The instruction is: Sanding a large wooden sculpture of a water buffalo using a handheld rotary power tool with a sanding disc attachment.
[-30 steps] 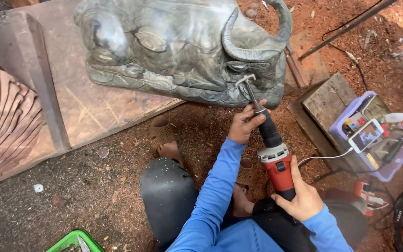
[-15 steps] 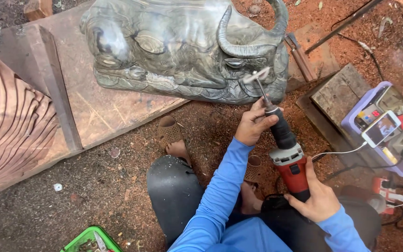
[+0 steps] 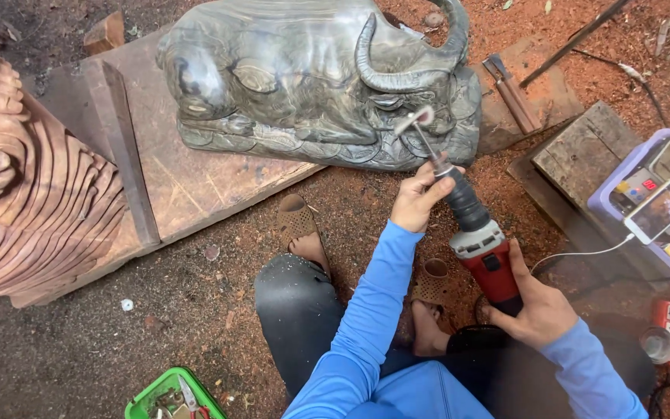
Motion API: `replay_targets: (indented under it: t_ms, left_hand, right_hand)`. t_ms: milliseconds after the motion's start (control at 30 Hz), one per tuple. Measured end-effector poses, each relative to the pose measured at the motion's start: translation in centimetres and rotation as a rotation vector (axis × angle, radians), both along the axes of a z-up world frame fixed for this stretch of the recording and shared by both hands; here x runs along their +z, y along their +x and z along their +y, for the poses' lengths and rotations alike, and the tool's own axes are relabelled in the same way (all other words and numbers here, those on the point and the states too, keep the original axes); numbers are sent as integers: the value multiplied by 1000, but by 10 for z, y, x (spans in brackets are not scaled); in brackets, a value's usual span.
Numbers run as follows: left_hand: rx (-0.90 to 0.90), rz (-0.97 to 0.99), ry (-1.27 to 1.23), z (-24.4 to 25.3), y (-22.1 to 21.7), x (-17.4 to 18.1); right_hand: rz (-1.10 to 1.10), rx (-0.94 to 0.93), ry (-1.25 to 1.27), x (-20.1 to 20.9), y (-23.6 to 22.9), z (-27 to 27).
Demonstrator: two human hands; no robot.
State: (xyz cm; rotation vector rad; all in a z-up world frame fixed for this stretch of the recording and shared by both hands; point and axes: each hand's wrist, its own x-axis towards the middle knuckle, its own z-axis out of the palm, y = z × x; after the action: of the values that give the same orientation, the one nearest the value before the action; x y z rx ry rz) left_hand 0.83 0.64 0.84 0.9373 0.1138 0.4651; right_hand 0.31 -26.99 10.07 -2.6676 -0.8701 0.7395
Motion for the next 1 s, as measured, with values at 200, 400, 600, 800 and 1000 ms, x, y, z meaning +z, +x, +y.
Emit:
replay_targets:
  t_ms: [200, 400, 600, 800, 1000]
  left_hand:
    - [-18, 36, -22, 2, -1, 4]
    - [-7, 21, 36, 0, -2, 15]
    - [-10, 62, 45, 2, -1, 22]
    - [18, 92, 99, 2, -5, 14]
    - [174, 170, 336, 13, -9, 59]
  right_hand:
    - [-7, 17, 7, -3, 4, -2]
    - [-7, 5, 57, -4, 6, -6]
    - [0, 35, 59, -4, 11, -3]
    - [26, 35, -4, -7, 19, -4]
    - [84, 39, 258, -18, 0, 8]
